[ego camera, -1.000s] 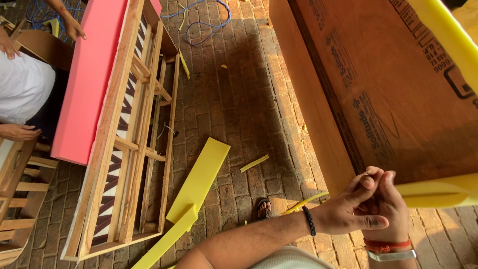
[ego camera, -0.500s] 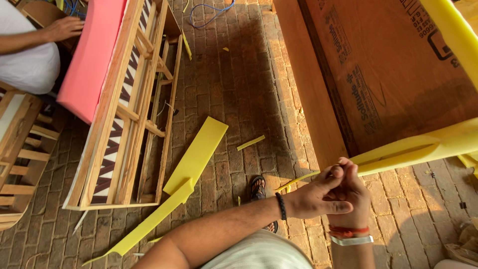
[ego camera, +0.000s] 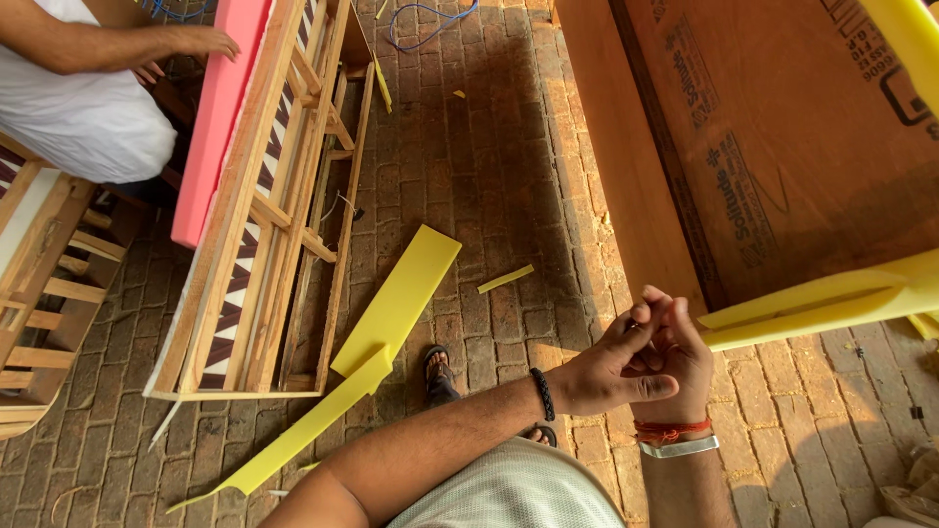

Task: The person wraps a long strip of yellow foam around the edge of a large wooden board. They fold and press the foam by hand to cover the corners and edges, smoothing it along the length of the board.

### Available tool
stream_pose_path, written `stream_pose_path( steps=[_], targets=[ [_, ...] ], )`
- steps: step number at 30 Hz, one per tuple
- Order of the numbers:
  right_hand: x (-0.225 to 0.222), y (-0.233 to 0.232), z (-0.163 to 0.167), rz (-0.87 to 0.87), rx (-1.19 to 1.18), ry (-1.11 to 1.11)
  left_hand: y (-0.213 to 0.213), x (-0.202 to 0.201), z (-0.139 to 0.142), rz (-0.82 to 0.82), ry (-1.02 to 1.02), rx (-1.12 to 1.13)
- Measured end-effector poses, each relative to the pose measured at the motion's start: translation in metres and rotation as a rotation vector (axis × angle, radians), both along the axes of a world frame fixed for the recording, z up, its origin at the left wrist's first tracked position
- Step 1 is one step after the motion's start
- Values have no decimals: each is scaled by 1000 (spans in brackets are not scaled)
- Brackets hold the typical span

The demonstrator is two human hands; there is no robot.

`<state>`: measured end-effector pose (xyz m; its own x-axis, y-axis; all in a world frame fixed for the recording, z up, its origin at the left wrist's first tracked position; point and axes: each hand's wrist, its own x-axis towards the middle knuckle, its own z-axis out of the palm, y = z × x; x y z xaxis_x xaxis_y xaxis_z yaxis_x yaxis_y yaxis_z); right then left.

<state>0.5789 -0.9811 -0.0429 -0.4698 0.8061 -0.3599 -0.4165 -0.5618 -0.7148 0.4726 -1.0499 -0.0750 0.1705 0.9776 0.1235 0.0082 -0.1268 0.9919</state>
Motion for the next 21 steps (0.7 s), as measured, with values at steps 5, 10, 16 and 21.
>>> stream_pose_path(
  steps=[5,10,16,21],
  targets=[
    [-74,5,-2,96,-22,116,0,-76,-2,28,12,33],
    [-166,9,-13,124,-12,160,0,-163,-12,26,-35,52],
    [-247,6,-7,37,-58,66,4,-242,-19,35,-131,-4],
    [-281,18,-22,-9,21,-13,15,-283,-25,17,-82,61]
  ],
)
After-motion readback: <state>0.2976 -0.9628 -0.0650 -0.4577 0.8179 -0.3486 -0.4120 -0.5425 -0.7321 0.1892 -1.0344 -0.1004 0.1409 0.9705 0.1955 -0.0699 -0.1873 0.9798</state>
